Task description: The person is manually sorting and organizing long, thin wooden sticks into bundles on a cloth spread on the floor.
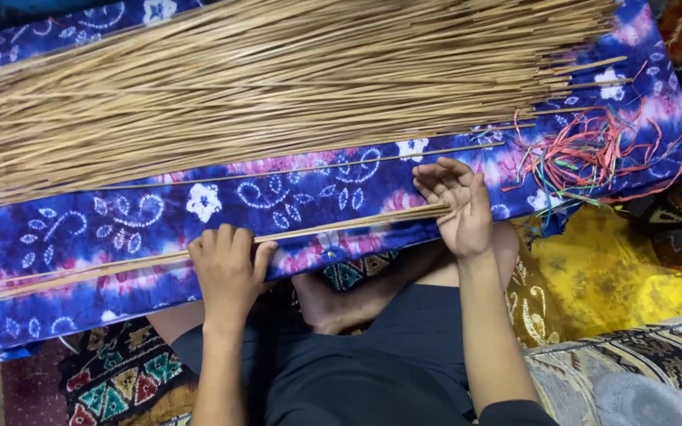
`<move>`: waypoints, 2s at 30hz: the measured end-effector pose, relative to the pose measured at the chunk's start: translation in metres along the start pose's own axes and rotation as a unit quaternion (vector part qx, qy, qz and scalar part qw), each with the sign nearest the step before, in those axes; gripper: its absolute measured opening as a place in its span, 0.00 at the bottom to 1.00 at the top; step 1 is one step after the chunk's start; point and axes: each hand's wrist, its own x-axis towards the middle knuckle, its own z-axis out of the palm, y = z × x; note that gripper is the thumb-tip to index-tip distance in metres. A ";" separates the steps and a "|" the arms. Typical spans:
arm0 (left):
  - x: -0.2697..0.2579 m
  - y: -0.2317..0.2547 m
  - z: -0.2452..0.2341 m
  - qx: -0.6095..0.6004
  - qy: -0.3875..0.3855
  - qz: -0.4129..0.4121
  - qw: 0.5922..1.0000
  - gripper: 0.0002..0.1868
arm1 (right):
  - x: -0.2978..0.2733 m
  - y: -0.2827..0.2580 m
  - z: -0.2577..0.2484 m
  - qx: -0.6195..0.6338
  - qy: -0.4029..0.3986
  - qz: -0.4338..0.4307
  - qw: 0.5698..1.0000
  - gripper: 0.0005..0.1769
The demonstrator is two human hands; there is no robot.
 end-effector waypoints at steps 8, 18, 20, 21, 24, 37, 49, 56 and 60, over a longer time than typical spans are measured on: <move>0.012 0.025 0.003 -0.028 -0.024 0.024 0.999 0.20 | 0.001 -0.001 -0.004 0.018 0.014 -0.003 1.000 0.39; 0.014 0.037 0.001 -0.047 -0.001 0.046 0.998 0.15 | -0.013 -0.014 0.048 0.192 0.145 0.040 0.970 0.20; 0.013 0.035 -0.005 -0.053 -0.007 0.041 0.998 0.16 | -0.009 -0.015 0.044 0.195 0.126 0.036 0.972 0.15; 0.013 0.034 -0.007 -0.059 -0.011 0.036 0.998 0.17 | -0.006 -0.015 0.042 0.198 0.105 0.030 0.974 0.16; 0.011 0.010 -0.023 -0.047 -0.044 0.005 0.998 0.22 | -0.012 -0.021 0.033 0.192 0.099 0.001 0.976 0.14; -0.003 -0.014 -0.013 0.010 -0.011 -0.005 1.000 0.26 | -0.011 -0.056 0.046 -0.179 -0.111 0.111 0.971 0.53; 0.008 -0.008 -0.023 -0.060 0.000 -0.003 0.998 0.18 | -0.005 -0.069 0.044 -0.563 -0.217 0.027 0.797 0.13; 0.010 -0.006 -0.008 -0.056 0.014 0.007 0.998 0.11 | 0.006 -0.020 -0.011 -0.680 -0.171 -0.193 0.686 0.15; 0.008 -0.006 -0.008 -0.072 0.020 0.000 0.997 0.12 | 0.002 -0.013 -0.015 -0.698 -0.118 -0.198 0.677 0.09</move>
